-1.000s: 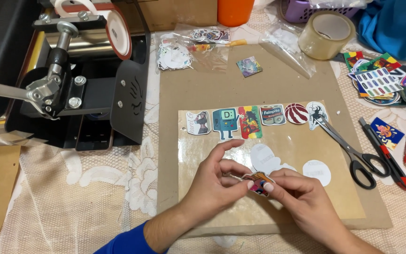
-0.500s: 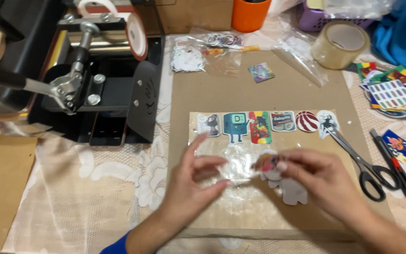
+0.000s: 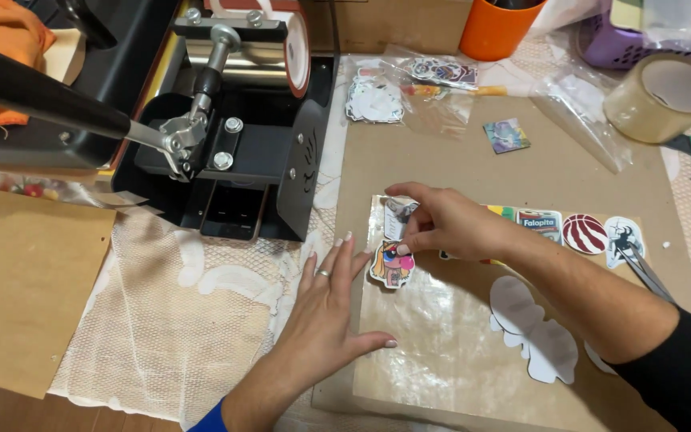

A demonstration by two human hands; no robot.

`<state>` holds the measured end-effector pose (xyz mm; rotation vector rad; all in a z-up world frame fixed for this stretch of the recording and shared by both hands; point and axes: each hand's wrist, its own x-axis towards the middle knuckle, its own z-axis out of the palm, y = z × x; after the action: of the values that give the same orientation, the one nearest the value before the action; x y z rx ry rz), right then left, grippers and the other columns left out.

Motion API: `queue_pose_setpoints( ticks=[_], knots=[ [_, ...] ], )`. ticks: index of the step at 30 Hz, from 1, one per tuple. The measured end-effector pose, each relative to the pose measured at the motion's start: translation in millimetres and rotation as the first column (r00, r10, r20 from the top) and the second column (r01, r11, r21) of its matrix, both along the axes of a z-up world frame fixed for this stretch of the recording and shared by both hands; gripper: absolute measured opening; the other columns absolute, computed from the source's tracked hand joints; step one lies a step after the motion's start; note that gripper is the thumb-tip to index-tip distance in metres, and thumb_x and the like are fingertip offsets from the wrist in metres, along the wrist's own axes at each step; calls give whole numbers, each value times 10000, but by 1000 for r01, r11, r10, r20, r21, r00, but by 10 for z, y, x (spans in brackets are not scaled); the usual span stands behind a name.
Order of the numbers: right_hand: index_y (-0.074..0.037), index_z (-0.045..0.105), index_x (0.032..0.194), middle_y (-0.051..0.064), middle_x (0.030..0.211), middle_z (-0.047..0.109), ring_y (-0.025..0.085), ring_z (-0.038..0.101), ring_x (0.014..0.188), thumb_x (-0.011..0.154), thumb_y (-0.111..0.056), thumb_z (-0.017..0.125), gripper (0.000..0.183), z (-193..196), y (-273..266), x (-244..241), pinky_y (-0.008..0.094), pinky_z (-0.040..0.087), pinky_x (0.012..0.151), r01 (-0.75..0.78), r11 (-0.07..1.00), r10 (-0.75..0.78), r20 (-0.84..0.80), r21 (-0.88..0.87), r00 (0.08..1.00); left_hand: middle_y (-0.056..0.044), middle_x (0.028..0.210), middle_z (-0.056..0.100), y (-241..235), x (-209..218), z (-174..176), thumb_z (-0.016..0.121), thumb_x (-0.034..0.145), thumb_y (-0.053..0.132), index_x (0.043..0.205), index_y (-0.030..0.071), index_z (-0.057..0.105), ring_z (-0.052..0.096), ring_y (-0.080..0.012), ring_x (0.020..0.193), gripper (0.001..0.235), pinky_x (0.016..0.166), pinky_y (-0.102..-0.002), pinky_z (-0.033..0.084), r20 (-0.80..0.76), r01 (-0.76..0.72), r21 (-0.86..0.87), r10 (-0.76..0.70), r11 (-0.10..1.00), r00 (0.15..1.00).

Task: Cutting out stickers with scissors and peeling them to apply to a surface at a workstation.

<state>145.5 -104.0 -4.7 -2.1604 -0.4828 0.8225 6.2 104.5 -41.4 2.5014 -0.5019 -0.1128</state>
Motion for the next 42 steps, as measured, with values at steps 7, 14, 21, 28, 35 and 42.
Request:
queue_pose_setpoints(
  ticks=[7,14,21,28,35,42],
  knots=[
    [-214,413,1500,19,801,804,154,702,759,802,-217,818,807,89,136,-26,295,504,751,2,991,-2,0,-131,1000,-150,1563,420,17,16,-102,951,662,530,1542,-34,-21,225,-371,1500,1427,1197,-564,44,47,4,29,-5,1000,999],
    [-231,392,1497,30,885,814,182,731,827,829,-193,785,776,177,184,-100,321,532,776,46,977,-36,52,-207,998,-162,1585,382,11,6,-92,946,690,498,1546,-25,-24,215,-385,1501,1396,1200,-555,42,36,18,23,-19,1000,999],
    [-245,361,1510,0,898,799,241,719,876,821,-212,781,807,178,258,-156,386,519,753,5,935,76,215,-354,974,-168,1499,500,-3,8,-95,916,718,435,1524,-66,64,251,-397,1495,1275,1209,-559,98,96,81,12,-82,997,992],
    [-188,337,1488,85,880,749,368,695,883,773,-381,866,911,129,316,-211,482,510,673,71,874,132,376,-481,917,-141,1534,474,4,-3,-139,899,735,457,1541,-42,50,230,-418,1497,1273,1205,-568,96,132,88,54,-95,995,987],
    [-278,507,1398,-38,957,728,256,674,781,802,-261,730,637,77,-162,-327,429,493,696,192,953,-48,508,-235,860,-154,1512,493,5,-17,32,891,743,382,1495,25,247,258,-390,1491,1053,1210,-535,101,27,48,-108,-45,993,999],
    [-298,689,1246,-122,1023,738,181,655,501,864,-424,675,403,369,-1416,-1269,342,489,591,597,752,-228,739,-279,634,-92,1138,735,-73,-130,202,689,894,90,1048,78,761,639,-248,1190,171,1044,-385,540,70,-169,-679,292,714,954]
  ],
)
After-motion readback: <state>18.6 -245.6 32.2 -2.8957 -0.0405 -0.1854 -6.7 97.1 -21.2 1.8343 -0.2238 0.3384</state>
